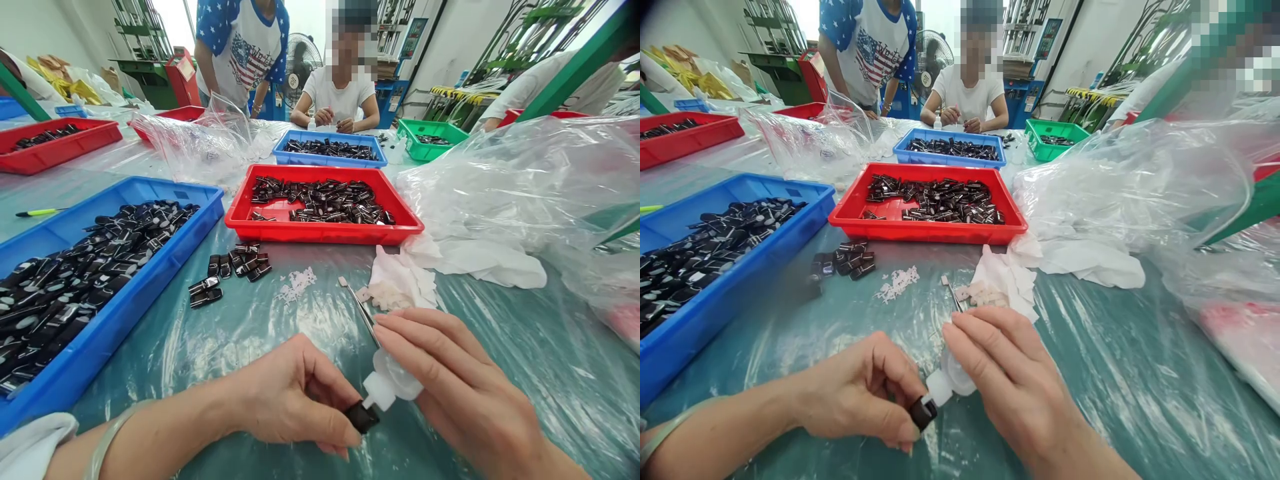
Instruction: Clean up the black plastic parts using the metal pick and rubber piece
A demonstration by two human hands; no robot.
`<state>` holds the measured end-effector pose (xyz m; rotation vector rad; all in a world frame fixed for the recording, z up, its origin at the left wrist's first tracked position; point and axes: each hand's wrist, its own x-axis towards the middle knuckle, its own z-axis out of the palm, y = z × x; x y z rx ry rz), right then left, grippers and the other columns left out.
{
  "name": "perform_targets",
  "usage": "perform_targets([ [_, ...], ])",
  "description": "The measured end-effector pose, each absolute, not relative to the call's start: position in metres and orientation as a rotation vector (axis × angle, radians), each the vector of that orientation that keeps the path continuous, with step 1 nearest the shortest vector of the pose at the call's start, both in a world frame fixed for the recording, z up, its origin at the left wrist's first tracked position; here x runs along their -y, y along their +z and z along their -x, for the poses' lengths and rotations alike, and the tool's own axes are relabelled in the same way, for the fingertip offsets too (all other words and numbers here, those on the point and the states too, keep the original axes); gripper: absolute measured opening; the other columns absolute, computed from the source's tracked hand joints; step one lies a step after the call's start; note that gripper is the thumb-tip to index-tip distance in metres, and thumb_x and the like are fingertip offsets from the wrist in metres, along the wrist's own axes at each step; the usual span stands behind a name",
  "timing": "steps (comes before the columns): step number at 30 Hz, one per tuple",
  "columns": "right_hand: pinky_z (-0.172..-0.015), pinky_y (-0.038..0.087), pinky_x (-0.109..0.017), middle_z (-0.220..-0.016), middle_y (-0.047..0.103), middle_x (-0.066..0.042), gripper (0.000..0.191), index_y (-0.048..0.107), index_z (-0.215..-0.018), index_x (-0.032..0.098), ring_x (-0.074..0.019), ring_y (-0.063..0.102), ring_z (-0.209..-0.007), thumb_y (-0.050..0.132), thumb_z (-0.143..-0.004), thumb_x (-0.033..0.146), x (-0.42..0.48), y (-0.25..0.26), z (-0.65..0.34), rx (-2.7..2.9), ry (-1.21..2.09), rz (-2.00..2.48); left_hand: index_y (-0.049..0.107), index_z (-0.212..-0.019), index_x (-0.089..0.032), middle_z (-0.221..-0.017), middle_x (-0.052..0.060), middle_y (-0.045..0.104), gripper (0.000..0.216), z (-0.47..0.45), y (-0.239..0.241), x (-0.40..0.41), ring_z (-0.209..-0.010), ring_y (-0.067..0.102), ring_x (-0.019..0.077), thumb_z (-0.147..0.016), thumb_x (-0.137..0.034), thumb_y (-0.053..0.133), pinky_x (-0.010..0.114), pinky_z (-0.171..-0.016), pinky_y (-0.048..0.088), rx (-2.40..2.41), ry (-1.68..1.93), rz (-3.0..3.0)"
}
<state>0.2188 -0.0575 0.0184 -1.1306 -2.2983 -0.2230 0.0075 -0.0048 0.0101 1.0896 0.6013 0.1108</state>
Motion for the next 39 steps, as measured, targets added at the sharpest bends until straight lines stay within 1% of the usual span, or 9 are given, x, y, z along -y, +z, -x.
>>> perform_targets([
  [5, -0.082, 0.051, -0.034, -0.103, 0.063, -0.007, 0.042, 0.052, -0.116, 0.022, -0.0203, 0.056, -0.102, 0.049, -0.080, 0.001, 0.053, 0.022, -0.221, 2.161, -0.117, 1.167, 0.073, -0.090, -0.013, -0.079, 0.008, 0.065, 0.026, -0.007, 0.013, 0.004, -0.068, 0.056, 0.0114, -0.066, -0.021, 0.071, 0.017, -0.058, 0.045, -0.507, 0.238, -1.401],
  [11, -0.080, 0.052, -0.033, -0.100, 0.064, -0.007, 0.041, 0.051, -0.116, 0.023, -0.0199, 0.059, -0.098, 0.050, -0.081, 0.003, 0.052, 0.023, -0.221, 2.151, -0.081, 1.165, 0.073, -0.093, -0.015, -0.087, 0.009, 0.067, 0.027, -0.007, 0.014, 0.003, -0.071, 0.060, 0.0124, -0.068, -0.021, 0.070, 0.017, -0.062, 0.048, -0.512, 0.223, -1.416],
  [18, -0.078, 0.052, -0.031, -0.100, 0.065, -0.005, 0.040, 0.053, -0.115, 0.025, -0.0185, 0.061, -0.095, 0.050, -0.081, 0.004, 0.055, 0.022, -0.219, 2.107, -0.047, 1.203, 0.073, -0.092, -0.017, -0.087, 0.007, 0.066, 0.026, -0.005, 0.013, 0.004, -0.072, 0.059, 0.0118, -0.066, -0.021, 0.071, 0.017, -0.062, 0.047, -0.511, 0.209, -1.390],
  [22, -0.080, 0.052, -0.030, -0.102, 0.066, -0.004, 0.033, 0.057, -0.110, 0.024, -0.0190, 0.063, -0.093, 0.063, -0.077, 0.020, 0.058, 0.015, -0.222, 1.884, 0.025, 1.415, 0.074, -0.087, -0.014, -0.079, 0.006, 0.066, 0.023, -0.007, 0.013, 0.004, -0.067, 0.057, 0.0104, -0.065, -0.021, 0.072, 0.017, -0.058, 0.045, -0.606, 0.186, -1.280],
  [25, -0.067, 0.054, -0.029, -0.091, 0.070, -0.002, 0.028, 0.061, -0.098, 0.024, -0.0191, 0.067, -0.079, 0.068, -0.072, 0.033, 0.053, 0.013, -0.226, 1.667, 0.080, 1.594, 0.072, -0.080, -0.011, -0.065, 0.003, 0.063, 0.019, -0.008, 0.013, 0.003, -0.059, 0.058, 0.0095, -0.065, -0.023, 0.071, 0.018, -0.056, 0.045, -0.696, 0.152, -1.097],
  [28, -0.057, 0.054, -0.027, -0.082, 0.073, -0.003, 0.028, 0.065, -0.085, 0.021, -0.0196, 0.068, -0.070, 0.073, -0.065, 0.038, 0.043, 0.016, -0.234, 1.450, 0.187, 1.725, 0.069, -0.075, -0.009, -0.066, 0.004, 0.063, 0.020, -0.009, 0.015, 0.001, -0.061, 0.063, 0.0122, -0.065, -0.026, 0.069, 0.019, -0.056, 0.048, -0.723, 0.150, -1.027],
  [33, -0.044, 0.050, -0.021, -0.075, 0.074, -0.008, 0.022, 0.070, -0.076, 0.015, -0.0185, 0.068, -0.056, 0.073, -0.064, 0.034, 0.035, 0.024, -0.257, 1.323, 0.173, 1.828, 0.067, -0.071, -0.008, -0.071, 0.008, 0.066, 0.028, -0.010, 0.018, 0.001, -0.062, 0.065, 0.0139, -0.068, -0.036, 0.066, 0.017, -0.053, 0.049, -0.743, 0.154, -0.995],
  [37, -0.035, 0.045, -0.017, -0.060, 0.072, -0.008, 0.014, 0.072, -0.066, 0.014, -0.0171, 0.065, -0.044, 0.075, -0.061, 0.027, 0.042, 0.022, -0.278, 1.354, 0.159, 1.871, 0.066, -0.067, -0.008, -0.071, 0.011, 0.067, 0.036, -0.010, 0.015, 0.000, -0.060, 0.066, 0.0156, -0.069, -0.044, 0.063, 0.018, -0.050, 0.049, -0.745, 0.195, -0.935],
  [39, -0.034, 0.044, -0.015, -0.059, 0.072, -0.006, 0.009, 0.072, -0.064, 0.015, -0.0161, 0.065, -0.043, 0.074, -0.062, 0.022, 0.046, 0.018, -0.287, 1.401, 0.162, 1.849, 0.065, -0.065, -0.007, -0.071, 0.012, 0.067, 0.040, -0.010, 0.014, 0.000, -0.059, 0.066, 0.0161, -0.069, -0.047, 0.062, 0.019, -0.049, 0.048, -0.753, 0.207, -0.912],
])
